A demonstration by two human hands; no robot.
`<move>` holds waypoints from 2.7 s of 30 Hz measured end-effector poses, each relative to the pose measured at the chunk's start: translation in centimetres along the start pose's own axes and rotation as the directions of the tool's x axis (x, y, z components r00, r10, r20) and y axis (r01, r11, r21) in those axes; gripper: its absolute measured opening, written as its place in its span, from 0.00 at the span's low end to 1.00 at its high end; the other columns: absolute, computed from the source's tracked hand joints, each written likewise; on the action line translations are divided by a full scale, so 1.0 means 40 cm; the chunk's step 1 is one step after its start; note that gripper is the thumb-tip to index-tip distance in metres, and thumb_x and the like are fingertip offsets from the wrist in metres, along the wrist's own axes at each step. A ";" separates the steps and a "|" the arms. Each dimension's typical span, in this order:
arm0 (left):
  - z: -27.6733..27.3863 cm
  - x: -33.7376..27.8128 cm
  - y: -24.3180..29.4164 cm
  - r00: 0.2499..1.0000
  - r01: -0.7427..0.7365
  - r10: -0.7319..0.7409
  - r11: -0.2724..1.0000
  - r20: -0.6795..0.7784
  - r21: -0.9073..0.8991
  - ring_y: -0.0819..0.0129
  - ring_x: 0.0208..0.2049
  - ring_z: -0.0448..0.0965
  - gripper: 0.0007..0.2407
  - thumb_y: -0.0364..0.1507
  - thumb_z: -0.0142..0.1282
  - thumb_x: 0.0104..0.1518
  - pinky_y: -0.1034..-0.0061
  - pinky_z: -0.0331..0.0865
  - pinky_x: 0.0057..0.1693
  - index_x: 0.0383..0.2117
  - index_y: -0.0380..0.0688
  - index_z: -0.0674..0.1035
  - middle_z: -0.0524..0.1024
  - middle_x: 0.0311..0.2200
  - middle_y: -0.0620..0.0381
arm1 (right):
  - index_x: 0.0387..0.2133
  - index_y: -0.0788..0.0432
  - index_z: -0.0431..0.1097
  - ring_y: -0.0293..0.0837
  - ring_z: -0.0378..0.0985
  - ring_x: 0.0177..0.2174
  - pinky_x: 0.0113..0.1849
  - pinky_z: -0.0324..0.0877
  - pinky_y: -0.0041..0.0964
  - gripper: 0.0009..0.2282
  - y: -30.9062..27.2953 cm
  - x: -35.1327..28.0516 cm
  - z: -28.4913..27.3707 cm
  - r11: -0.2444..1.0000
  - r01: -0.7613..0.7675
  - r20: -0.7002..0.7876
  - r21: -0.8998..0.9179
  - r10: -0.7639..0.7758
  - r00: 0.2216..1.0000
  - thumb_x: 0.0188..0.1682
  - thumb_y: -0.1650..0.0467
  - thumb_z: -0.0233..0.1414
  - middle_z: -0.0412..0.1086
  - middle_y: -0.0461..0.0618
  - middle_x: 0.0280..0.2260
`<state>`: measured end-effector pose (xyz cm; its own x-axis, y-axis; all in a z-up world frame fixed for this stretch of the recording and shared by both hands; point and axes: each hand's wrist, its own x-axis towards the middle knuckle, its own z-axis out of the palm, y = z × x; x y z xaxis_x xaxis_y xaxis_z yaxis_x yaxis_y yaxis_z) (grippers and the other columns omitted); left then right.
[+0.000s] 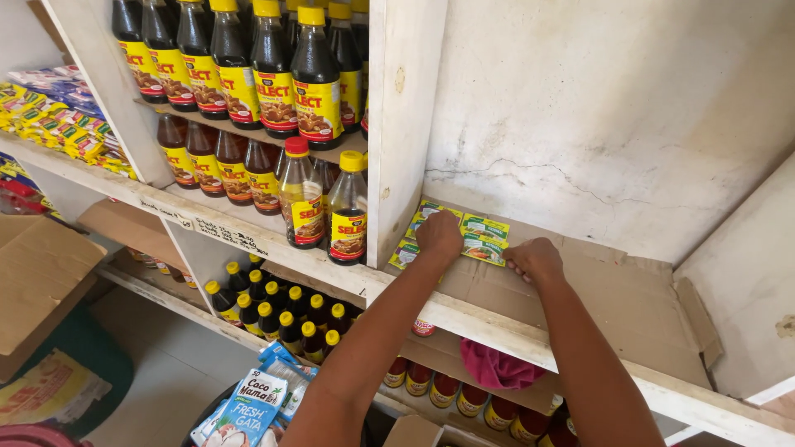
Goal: Organizing and stocking small seasoning packets from a box onto a grocery store shelf.
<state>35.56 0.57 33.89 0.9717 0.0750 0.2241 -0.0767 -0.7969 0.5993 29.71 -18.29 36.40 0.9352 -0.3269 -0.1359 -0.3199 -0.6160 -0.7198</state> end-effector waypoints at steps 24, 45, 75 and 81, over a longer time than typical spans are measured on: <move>-0.015 -0.029 0.008 0.993 -0.122 0.121 0.983 0.015 0.135 0.50 0.44 0.83 0.06 0.26 0.59 0.51 0.57 0.76 0.48 0.34 0.45 0.84 0.82 0.40 0.45 | 0.15 0.63 0.75 0.41 0.69 0.15 0.21 0.65 0.36 0.14 0.021 0.013 0.003 0.997 0.052 -0.003 -0.063 -0.053 0.999 0.38 0.65 0.66 0.71 0.49 0.15; -0.292 -0.543 0.023 0.921 -0.304 0.389 0.728 0.006 -0.614 0.75 0.29 0.81 0.04 0.26 0.61 0.55 0.75 0.74 0.38 0.33 0.45 0.86 0.85 0.32 0.60 | 0.26 0.62 0.73 0.31 0.64 0.19 0.21 0.57 0.28 0.08 0.133 -0.518 -0.163 0.827 0.377 -0.221 0.418 -0.310 0.925 0.49 0.70 0.61 0.67 0.42 0.19; 0.493 -1.106 -0.560 0.666 0.364 0.064 0.842 0.743 -0.398 0.75 0.26 0.77 0.06 0.26 0.60 0.55 0.77 0.72 0.38 0.36 0.40 0.85 0.82 0.25 0.56 | 0.34 0.54 0.80 0.55 0.79 0.41 0.42 0.74 0.53 0.22 0.995 -0.608 0.481 0.848 -0.196 0.160 -0.492 0.309 0.937 0.39 0.50 0.64 0.76 0.56 0.41; 0.546 -1.125 -0.593 0.676 0.520 -0.007 0.713 0.736 -0.471 0.72 0.32 0.77 0.12 0.31 0.67 0.55 0.75 0.74 0.41 0.39 0.35 0.84 0.82 0.32 0.53 | 0.33 0.57 0.78 0.50 0.79 0.34 0.39 0.73 0.45 0.16 1.073 -0.655 0.523 0.977 -0.108 0.024 -0.181 0.114 0.993 0.39 0.60 0.68 0.78 0.52 0.34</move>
<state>-1.45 2.99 -7.20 0.8225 -0.3852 -0.4186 0.3454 -0.2465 0.9055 -5.33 -21.17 -5.18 0.8961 -0.3777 -0.2333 -0.4410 -0.6970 -0.5655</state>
